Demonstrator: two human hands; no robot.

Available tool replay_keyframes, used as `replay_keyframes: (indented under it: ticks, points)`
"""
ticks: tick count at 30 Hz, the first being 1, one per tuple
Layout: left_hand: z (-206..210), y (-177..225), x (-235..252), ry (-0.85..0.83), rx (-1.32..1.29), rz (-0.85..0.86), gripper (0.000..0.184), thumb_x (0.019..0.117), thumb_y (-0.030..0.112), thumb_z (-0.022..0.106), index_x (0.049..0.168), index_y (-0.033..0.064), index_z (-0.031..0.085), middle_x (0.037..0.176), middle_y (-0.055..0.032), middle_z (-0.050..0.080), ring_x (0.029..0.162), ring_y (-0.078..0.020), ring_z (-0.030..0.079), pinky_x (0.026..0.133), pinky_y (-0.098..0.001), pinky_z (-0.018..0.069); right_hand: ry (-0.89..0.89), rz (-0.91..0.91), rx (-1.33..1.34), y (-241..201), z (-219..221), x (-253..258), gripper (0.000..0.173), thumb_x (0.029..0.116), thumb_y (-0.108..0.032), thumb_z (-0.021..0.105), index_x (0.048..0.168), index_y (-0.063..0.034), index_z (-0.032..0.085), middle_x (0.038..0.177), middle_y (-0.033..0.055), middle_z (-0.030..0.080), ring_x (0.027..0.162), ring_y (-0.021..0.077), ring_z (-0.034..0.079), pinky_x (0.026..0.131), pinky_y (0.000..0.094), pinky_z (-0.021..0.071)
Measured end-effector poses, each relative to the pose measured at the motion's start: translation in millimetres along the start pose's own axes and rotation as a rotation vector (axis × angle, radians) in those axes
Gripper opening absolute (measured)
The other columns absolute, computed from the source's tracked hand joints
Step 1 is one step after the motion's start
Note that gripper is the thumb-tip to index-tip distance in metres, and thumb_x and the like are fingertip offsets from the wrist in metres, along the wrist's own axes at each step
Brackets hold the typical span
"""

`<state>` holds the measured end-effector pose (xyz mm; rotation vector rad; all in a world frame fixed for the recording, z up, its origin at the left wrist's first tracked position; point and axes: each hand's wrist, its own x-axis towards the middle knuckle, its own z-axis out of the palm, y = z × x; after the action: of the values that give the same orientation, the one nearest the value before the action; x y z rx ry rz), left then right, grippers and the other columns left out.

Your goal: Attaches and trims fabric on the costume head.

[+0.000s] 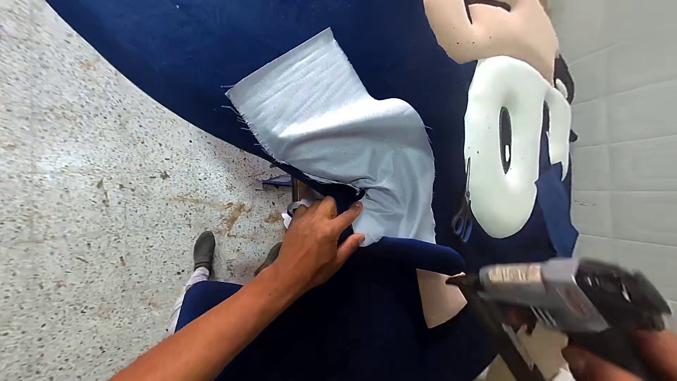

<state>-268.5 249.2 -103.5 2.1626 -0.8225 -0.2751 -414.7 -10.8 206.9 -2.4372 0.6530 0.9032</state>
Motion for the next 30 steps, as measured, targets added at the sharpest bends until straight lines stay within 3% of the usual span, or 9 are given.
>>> replay_keyframes:
  ticks: [2,5,6,9,11,14,18,24,30]
  points:
    - [-2,0,-1,-0.012,0.002,0.041,0.054,0.0981,0.063,0.048,0.144,0.0365,0.059,0.095,-0.0015,0.057,0.086,-0.0207,0.056,0.073,-0.0418,0.0462,-0.025,-0.074,-0.164,-43,-20,40,0.041,0.0967,-0.030,0.064,0.129,-0.0062,0.056,0.085,0.0107,0.069,0.067,0.0248,0.069,0.057,0.0518,0.0588]
    - [-5,1,0,-0.034,0.006,0.124,0.056,0.0957,0.067,0.047,0.142,0.0385,0.061,0.101,-0.0034,0.060,0.093,-0.0239,0.057,0.078,-0.0467,0.0467,0.101,-0.218,-0.397,-100,-16,99,0.032,0.0880,-0.046,0.060,0.115,-0.0288,0.058,0.069,-0.0133,0.061,0.051,0.0038,0.059,0.042,0.0327,0.0525]
    - [-6,0,1,-0.040,0.003,0.139,0.055,0.0955,0.068,0.047,0.141,0.0398,0.061,0.101,-0.0031,0.059,0.093,-0.0239,0.057,0.078,-0.0467,0.0459,0.108,-0.230,-0.417,-115,-14,114,0.028,0.0872,-0.047,0.060,0.111,-0.0321,0.058,0.065,-0.0148,0.059,0.047,0.0029,0.056,0.038,0.0307,0.0501]
    - [-6,-8,1,-0.059,-0.039,0.131,0.056,0.0942,0.070,0.047,0.141,0.0429,0.060,0.101,-0.0017,0.058,0.096,-0.0227,0.056,0.079,-0.0461,0.0450,-0.008,-0.155,-0.423,-151,-12,146,0.018,0.0913,-0.043,0.063,0.104,-0.0309,0.060,0.061,-0.0091,0.062,0.043,0.0080,0.058,0.037,0.0311,0.0519]
    - [-6,-14,3,-0.075,-0.103,0.131,0.056,0.0937,0.071,0.047,0.140,0.0424,0.061,0.101,-0.0005,0.058,0.096,-0.0205,0.056,0.081,-0.0446,0.0459,-0.068,-0.184,-0.486,-161,-9,159,0.016,0.0933,-0.041,0.063,0.106,-0.0312,0.060,0.061,-0.0103,0.061,0.044,0.0060,0.057,0.038,0.0289,0.0517]
    - [-8,-20,5,-0.080,-0.173,0.145,0.052,0.0949,0.069,0.049,0.137,0.0410,0.065,0.097,0.0021,0.056,0.091,-0.0165,0.054,0.079,-0.0404,0.0444,-0.067,-0.335,-0.608,-155,-2,173,0.018,0.0924,-0.039,0.062,0.108,-0.0310,0.057,0.062,-0.0160,0.054,0.046,-0.0002,0.051,0.039,0.0243,0.0454]
    - [-7,-22,5,-0.068,-0.192,0.144,0.047,0.0966,0.064,0.050,0.134,0.0408,0.067,0.095,0.0025,0.055,0.088,-0.0159,0.054,0.076,-0.0388,0.0434,-0.096,-0.379,-0.642,-147,6,191,0.020,0.0931,-0.036,0.062,0.111,-0.0286,0.056,0.064,-0.0157,0.053,0.049,-0.0004,0.050,0.042,0.0242,0.0441]
    - [-5,-25,5,-0.090,-0.214,0.147,0.048,0.0984,0.061,0.050,0.137,0.0377,0.065,0.099,0.0008,0.055,0.092,-0.0171,0.055,0.078,-0.0381,0.0453,-0.148,-0.218,-0.657,-168,12,206,0.016,0.0990,-0.032,0.063,0.111,-0.0244,0.055,0.064,-0.0100,0.059,0.047,0.0054,0.056,0.040,0.0286,0.0504]
    - [-1,-25,1,-0.066,-0.283,0.105,0.043,0.1004,0.057,0.050,0.135,0.0369,0.067,0.100,-0.0024,0.054,0.095,-0.0198,0.054,0.076,-0.0362,0.0491,-0.252,-0.133,-0.817,-196,16,209,0.017,0.0994,-0.032,0.064,0.111,-0.0240,0.054,0.068,-0.0083,0.061,0.051,0.0065,0.060,0.045,0.0303,0.0546]
